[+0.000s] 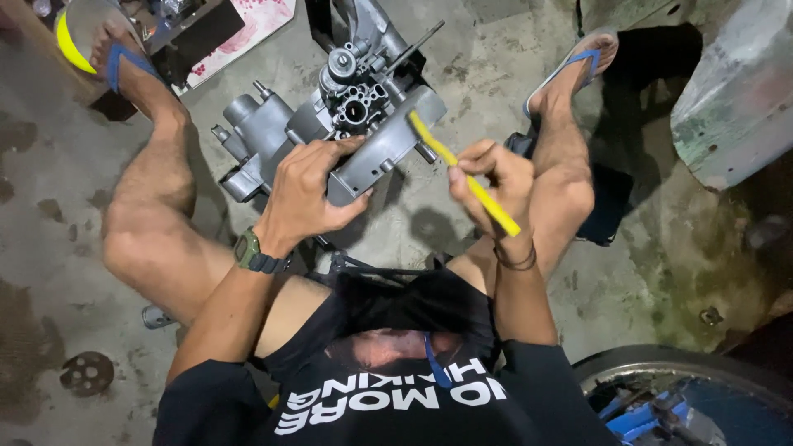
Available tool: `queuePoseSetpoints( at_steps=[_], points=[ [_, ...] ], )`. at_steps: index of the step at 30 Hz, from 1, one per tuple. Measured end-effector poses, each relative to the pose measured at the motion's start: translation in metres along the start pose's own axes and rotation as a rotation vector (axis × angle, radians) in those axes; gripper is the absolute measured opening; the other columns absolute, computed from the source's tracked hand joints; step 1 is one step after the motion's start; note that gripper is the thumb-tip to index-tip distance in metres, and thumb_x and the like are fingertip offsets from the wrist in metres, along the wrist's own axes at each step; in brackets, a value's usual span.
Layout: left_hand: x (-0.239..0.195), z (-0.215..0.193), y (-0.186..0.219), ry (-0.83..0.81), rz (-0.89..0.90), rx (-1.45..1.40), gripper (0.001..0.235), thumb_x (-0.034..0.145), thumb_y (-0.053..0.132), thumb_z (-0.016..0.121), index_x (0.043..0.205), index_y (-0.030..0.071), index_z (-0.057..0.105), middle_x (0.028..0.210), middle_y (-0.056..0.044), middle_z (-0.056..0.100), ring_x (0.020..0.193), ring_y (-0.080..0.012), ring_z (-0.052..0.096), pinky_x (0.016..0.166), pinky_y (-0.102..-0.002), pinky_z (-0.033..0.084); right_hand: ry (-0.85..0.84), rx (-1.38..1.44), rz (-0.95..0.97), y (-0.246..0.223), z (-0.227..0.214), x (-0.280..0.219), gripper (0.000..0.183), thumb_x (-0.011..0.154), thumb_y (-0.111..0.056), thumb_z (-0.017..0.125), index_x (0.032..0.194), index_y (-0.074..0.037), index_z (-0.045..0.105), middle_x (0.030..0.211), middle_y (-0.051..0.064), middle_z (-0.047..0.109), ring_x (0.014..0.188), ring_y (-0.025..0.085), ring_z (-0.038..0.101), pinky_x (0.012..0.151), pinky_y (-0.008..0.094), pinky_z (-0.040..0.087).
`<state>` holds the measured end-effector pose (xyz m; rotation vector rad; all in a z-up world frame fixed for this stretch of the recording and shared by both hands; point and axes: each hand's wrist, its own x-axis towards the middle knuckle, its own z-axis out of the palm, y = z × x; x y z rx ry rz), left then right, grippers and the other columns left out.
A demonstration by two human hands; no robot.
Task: Cleaning a motorcycle engine casing using a small tool to remove dirt and debris from its internal surfaces.
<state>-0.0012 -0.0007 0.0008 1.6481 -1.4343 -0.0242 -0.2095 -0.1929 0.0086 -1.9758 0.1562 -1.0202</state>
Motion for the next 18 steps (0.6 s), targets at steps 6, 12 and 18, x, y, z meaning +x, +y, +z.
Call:
queuePoseSetpoints(
  at_steps=[6, 12, 18],
  points=[
    [0.0, 0.0, -0.002, 0.003, 0.028, 0.009, 0.051, 0.08, 0.039, 0.083, 0.11, 0.0, 0.07, 0.111, -0.014, 0.077, 0.096, -0.0332, 0.073, 0.077, -0.04, 0.053, -0.045, 0.062, -0.051, 0.029, -0.014, -0.002, 0.023, 0.09, -0.013, 0.08, 0.082, 0.001, 0.064, 0.084, 0.019, 0.073, 0.064, 0.023, 0.066, 0.055, 0.032, 0.048],
    [-0.001, -0.001, -0.003, -0.003, 0.023, 0.008, 0.054, 0.081, 0.044, 0.081, 0.111, 0.001, 0.069, 0.111, -0.012, 0.077, 0.096, -0.0321, 0.073, 0.077, -0.039, 0.053, -0.095, 0.023, -0.086, -0.015, 0.021, 0.001, 0.025, 0.089, -0.01, 0.081, 0.075, 0.001, 0.063, 0.076, 0.014, 0.071, 0.052, 0.025, 0.059, 0.052, 0.027, 0.051],
    [-0.003, 0.0, -0.005, -0.005, 0.03, 0.013, 0.052, 0.082, 0.042, 0.081, 0.112, 0.001, 0.069, 0.112, -0.013, 0.077, 0.097, -0.0331, 0.073, 0.078, -0.04, 0.053, -0.081, -0.023, -0.074, 0.019, -0.019, 0.017, 0.027, 0.097, -0.01, 0.075, 0.081, 0.005, 0.06, 0.08, 0.021, 0.069, 0.059, 0.027, 0.059, 0.058, 0.032, 0.048]
  ],
)
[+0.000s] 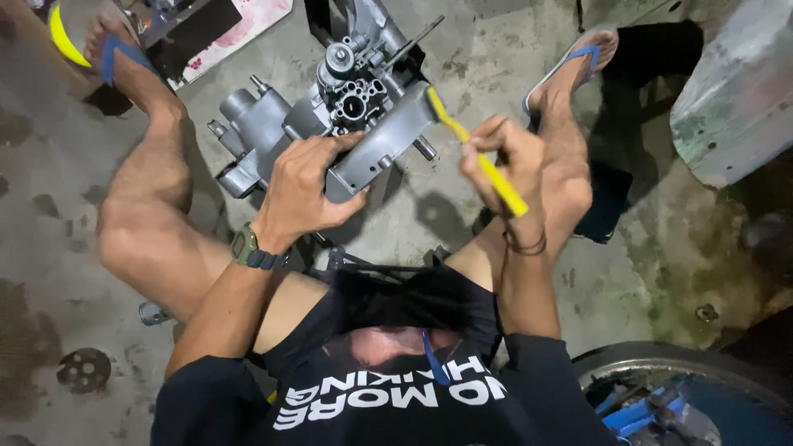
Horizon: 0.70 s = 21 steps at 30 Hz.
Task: Cleaning a motorcycle engine casing using a small tool to remove dirt and debris from its internal surfaces.
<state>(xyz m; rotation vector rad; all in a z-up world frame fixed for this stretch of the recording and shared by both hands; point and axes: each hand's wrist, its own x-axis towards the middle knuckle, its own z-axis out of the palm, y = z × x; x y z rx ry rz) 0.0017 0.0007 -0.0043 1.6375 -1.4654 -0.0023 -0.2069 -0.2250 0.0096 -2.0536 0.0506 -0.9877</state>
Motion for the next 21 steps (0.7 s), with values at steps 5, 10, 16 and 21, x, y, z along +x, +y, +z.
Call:
queuePoseSetpoints(
  at_steps=[5, 10, 16, 21],
  points=[
    [0.001, -0.001, 0.002, -0.005, -0.001, 0.017, 0.056, 0.08, 0.046, 0.079, 0.113, 0.001, 0.069, 0.111, -0.013, 0.077, 0.096, -0.033, 0.073, 0.079, -0.041, 0.053, -0.04, 0.043, -0.033, -0.008, 0.022, -0.015, 0.02, 0.089, -0.014, 0.08, 0.082, 0.0, 0.067, 0.084, 0.017, 0.073, 0.061, 0.031, 0.066, 0.059, 0.032, 0.053],
    [0.003, -0.002, 0.006, 0.031, -0.004, -0.004, 0.053, 0.077, 0.039, 0.082, 0.113, 0.001, 0.068, 0.109, -0.014, 0.076, 0.095, -0.0332, 0.073, 0.08, -0.041, 0.054, 0.049, 0.084, 0.094, 0.009, 0.008, -0.015, 0.021, 0.096, -0.007, 0.075, 0.086, 0.007, 0.062, 0.081, 0.022, 0.07, 0.062, 0.024, 0.063, 0.06, 0.033, 0.051],
    [0.013, -0.011, 0.015, 0.035, 0.044, 0.054, 0.057, 0.087, 0.05, 0.072, 0.12, 0.004, 0.067, 0.116, -0.011, 0.075, 0.098, -0.0294, 0.073, 0.084, -0.039, 0.05, 0.136, 0.163, 0.049, -0.022, 0.04, -0.017, 0.021, 0.094, -0.006, 0.071, 0.083, 0.005, 0.057, 0.07, 0.017, 0.068, 0.053, 0.02, 0.057, 0.051, 0.029, 0.047],
    [0.015, -0.004, 0.012, 0.187, 0.072, -0.032, 0.07, 0.095, 0.063, 0.054, 0.135, 0.007, 0.064, 0.117, -0.007, 0.072, 0.098, -0.0289, 0.066, 0.084, -0.04, 0.048, 0.168, 0.488, 0.054, -0.039, 0.063, -0.021, 0.021, 0.093, -0.005, 0.068, 0.083, 0.001, 0.051, 0.066, 0.02, 0.067, 0.053, 0.021, 0.061, 0.048, 0.028, 0.046]
  ],
)
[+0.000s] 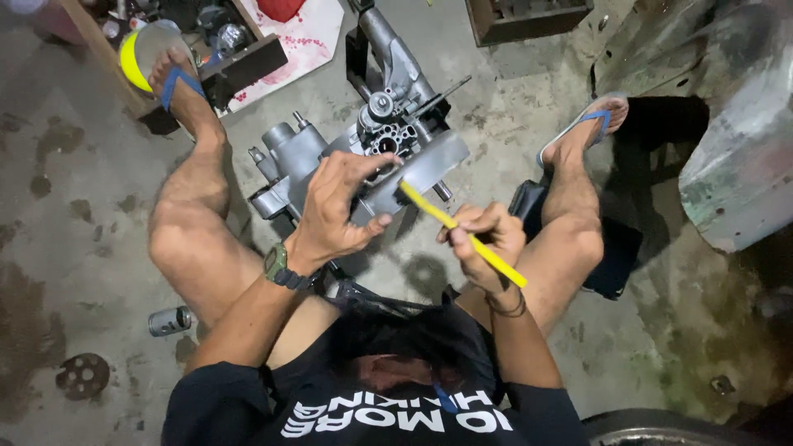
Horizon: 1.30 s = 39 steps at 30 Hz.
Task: Cleaning a motorcycle engine casing using a small tool to remove dirt and debris from its internal surfaces.
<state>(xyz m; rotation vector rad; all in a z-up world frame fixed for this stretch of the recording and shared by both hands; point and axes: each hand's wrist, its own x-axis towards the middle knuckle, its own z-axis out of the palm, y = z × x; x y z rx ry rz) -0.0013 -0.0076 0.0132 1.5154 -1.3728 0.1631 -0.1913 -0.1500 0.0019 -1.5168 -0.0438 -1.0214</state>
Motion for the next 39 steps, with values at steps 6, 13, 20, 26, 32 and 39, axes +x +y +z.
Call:
queuePoseSetpoints(
  at_steps=[6, 13, 20, 26, 32, 39],
  points=[
    [0.014, -0.005, 0.019, -0.006, 0.078, -0.4, 0.016, 0.096, 0.021, 0.073, 0.098, 0.006, 0.079, 0.09, -0.008, 0.075, 0.077, -0.0282, 0.068, 0.075, -0.034, 0.056, -0.024, 0.202, 0.075, -0.004, 0.011, -0.003, 0.019, 0.096, -0.002, 0.065, 0.086, 0.003, 0.05, 0.063, 0.022, 0.064, 0.054, 0.022, 0.06, 0.048, 0.028, 0.048],
    [0.0, -0.027, 0.002, -0.037, -0.105, -0.473, 0.009, 0.092, 0.014, 0.079, 0.092, 0.005, 0.077, 0.082, -0.01, 0.074, 0.069, -0.0255, 0.068, 0.067, -0.035, 0.054, -0.356, -0.113, 0.348, -0.04, -0.051, 0.028, 0.034, 0.085, -0.021, 0.081, 0.099, 0.007, 0.067, 0.099, 0.024, 0.076, 0.089, 0.025, 0.073, 0.076, 0.035, 0.056],
    [0.024, -0.029, 0.007, -0.011, -0.059, -0.441, 0.01, 0.095, 0.014, 0.076, 0.101, 0.006, 0.075, 0.085, -0.01, 0.072, 0.071, -0.0226, 0.065, 0.068, -0.034, 0.052, -0.625, -0.571, 0.33, -0.108, 0.003, 0.092, 0.034, 0.097, -0.007, 0.062, 0.128, 0.007, 0.062, 0.105, 0.028, 0.074, 0.093, 0.038, 0.073, 0.076, 0.048, 0.058],
    [0.033, -0.027, 0.005, -0.121, -0.026, -0.222, 0.042, 0.096, 0.028, 0.072, 0.128, 0.006, 0.057, 0.109, -0.014, 0.065, 0.097, -0.029, 0.064, 0.09, -0.044, 0.051, -0.685, -0.988, 0.179, -0.123, 0.015, 0.106, 0.037, 0.094, -0.001, 0.062, 0.131, -0.001, 0.067, 0.094, 0.014, 0.075, 0.077, 0.029, 0.071, 0.078, 0.041, 0.053],
    [0.013, -0.015, 0.0, -0.288, -0.004, 0.074, 0.085, 0.085, 0.049, 0.077, 0.148, 0.004, 0.042, 0.153, -0.017, 0.045, 0.144, -0.0356, 0.041, 0.119, -0.054, 0.032, -0.611, -1.089, 0.235, -0.087, -0.018, 0.081, 0.047, 0.093, 0.003, 0.059, 0.139, -0.005, 0.063, 0.085, 0.013, 0.066, 0.075, 0.034, 0.061, 0.071, 0.043, 0.049],
    [-0.005, -0.004, -0.002, -0.198, -0.172, -0.014, 0.099, 0.079, 0.04, 0.089, 0.157, 0.009, 0.034, 0.167, -0.021, 0.019, 0.154, -0.0479, 0.016, 0.124, -0.064, 0.018, -0.619, -1.134, 0.33, -0.084, -0.017, 0.069, 0.037, 0.093, -0.001, 0.057, 0.129, -0.007, 0.067, 0.087, 0.017, 0.062, 0.089, 0.043, 0.067, 0.071, 0.049, 0.056]
  ],
)
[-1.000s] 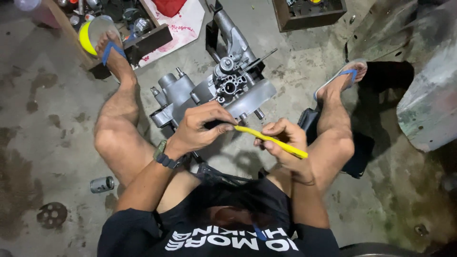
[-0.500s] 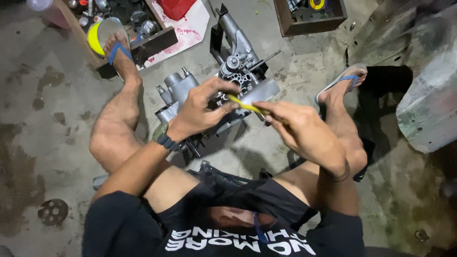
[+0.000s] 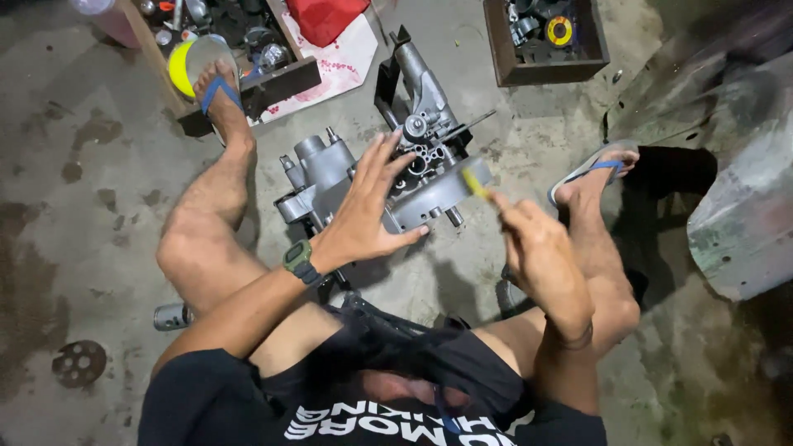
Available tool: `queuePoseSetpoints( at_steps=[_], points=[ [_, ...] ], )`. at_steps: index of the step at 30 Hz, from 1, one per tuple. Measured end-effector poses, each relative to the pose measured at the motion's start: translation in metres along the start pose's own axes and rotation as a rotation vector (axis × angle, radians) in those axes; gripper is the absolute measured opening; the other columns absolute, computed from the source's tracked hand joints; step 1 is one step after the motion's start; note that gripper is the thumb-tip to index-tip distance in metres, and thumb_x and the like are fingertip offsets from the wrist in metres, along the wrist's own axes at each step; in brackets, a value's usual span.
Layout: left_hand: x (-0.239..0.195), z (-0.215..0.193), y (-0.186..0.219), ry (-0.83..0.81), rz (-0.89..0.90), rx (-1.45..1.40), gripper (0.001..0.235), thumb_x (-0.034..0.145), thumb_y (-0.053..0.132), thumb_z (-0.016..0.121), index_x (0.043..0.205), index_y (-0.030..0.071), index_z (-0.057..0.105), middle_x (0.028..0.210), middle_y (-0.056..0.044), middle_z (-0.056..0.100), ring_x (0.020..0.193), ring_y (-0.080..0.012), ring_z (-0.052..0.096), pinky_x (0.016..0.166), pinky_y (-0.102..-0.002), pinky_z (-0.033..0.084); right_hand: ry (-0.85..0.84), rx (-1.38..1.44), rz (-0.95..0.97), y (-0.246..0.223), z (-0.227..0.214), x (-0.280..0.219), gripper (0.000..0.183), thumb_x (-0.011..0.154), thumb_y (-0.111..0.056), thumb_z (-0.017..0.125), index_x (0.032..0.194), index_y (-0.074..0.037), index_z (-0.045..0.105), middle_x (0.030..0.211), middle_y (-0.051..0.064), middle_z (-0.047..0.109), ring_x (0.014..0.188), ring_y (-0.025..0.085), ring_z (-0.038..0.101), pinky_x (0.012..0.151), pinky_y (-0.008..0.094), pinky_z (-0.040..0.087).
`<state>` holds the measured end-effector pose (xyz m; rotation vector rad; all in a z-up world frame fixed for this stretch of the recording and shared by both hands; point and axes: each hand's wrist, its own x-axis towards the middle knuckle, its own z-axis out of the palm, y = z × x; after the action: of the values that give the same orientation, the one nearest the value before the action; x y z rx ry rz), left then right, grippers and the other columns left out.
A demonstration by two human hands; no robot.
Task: Cleaning a motorcycle engine casing using a small tool to remove dirt and debris from its internal surfaces.
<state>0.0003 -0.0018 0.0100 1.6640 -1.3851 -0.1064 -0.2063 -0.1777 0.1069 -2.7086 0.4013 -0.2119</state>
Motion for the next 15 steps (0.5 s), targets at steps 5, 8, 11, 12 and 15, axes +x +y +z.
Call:
queuePoseSetpoints(
  at_steps=[5, 8, 11, 12, 15],
  points=[
    [0.003, 0.003, 0.002, 0.04, -0.019, -0.083, 0.101, 0.079, 0.039, 0.088, 0.158, 0.009, 0.032, 0.166, -0.024, 0.02, 0.151, -0.0517, 0.023, 0.123, -0.065, 0.021, 0.026, -0.056, 0.042, -0.004, 0.011, -0.01, 0.04, 0.094, -0.006, 0.058, 0.132, -0.011, 0.067, 0.083, 0.012, 0.063, 0.083, 0.037, 0.068, 0.071, 0.044, 0.054],
    [0.002, 0.004, 0.003, 0.022, -0.056, -0.136, 0.104, 0.08, 0.037, 0.088, 0.16, 0.011, 0.028, 0.168, -0.024, 0.016, 0.152, -0.0514, 0.023, 0.121, -0.069, 0.02, -0.008, -0.025, 0.026, -0.008, 0.012, -0.014, 0.04, 0.094, -0.011, 0.059, 0.132, -0.017, 0.067, 0.077, 0.005, 0.06, 0.079, 0.035, 0.067, 0.067, 0.043, 0.055],
    [0.004, 0.002, -0.001, -0.015, -0.065, -0.132, 0.106, 0.08, 0.04, 0.088, 0.162, 0.013, 0.027, 0.17, -0.024, 0.013, 0.154, -0.0509, 0.02, 0.12, -0.071, 0.018, 0.04, -0.094, 0.09, 0.005, 0.009, -0.007, 0.045, 0.095, -0.011, 0.059, 0.139, -0.016, 0.066, 0.079, 0.01, 0.059, 0.079, 0.037, 0.067, 0.066, 0.048, 0.054],
    [0.005, 0.002, -0.003, -0.039, -0.057, -0.116, 0.106, 0.079, 0.043, 0.087, 0.162, 0.013, 0.027, 0.17, -0.024, 0.012, 0.155, -0.05, 0.019, 0.122, -0.07, 0.017, 0.073, -0.169, 0.14, 0.011, 0.006, -0.004, 0.045, 0.097, -0.012, 0.059, 0.141, -0.017, 0.066, 0.082, 0.013, 0.06, 0.081, 0.036, 0.067, 0.067, 0.048, 0.053],
    [0.006, -0.002, -0.011, -0.105, -0.039, -0.106, 0.109, 0.078, 0.046, 0.084, 0.163, 0.014, 0.023, 0.17, -0.025, 0.01, 0.154, -0.0499, 0.018, 0.122, -0.068, 0.016, 0.005, -0.098, 0.05, -0.012, 0.01, -0.016, 0.05, 0.09, -0.013, 0.063, 0.139, -0.022, 0.066, 0.082, 0.006, 0.062, 0.077, 0.033, 0.067, 0.067, 0.044, 0.054]
  ],
)
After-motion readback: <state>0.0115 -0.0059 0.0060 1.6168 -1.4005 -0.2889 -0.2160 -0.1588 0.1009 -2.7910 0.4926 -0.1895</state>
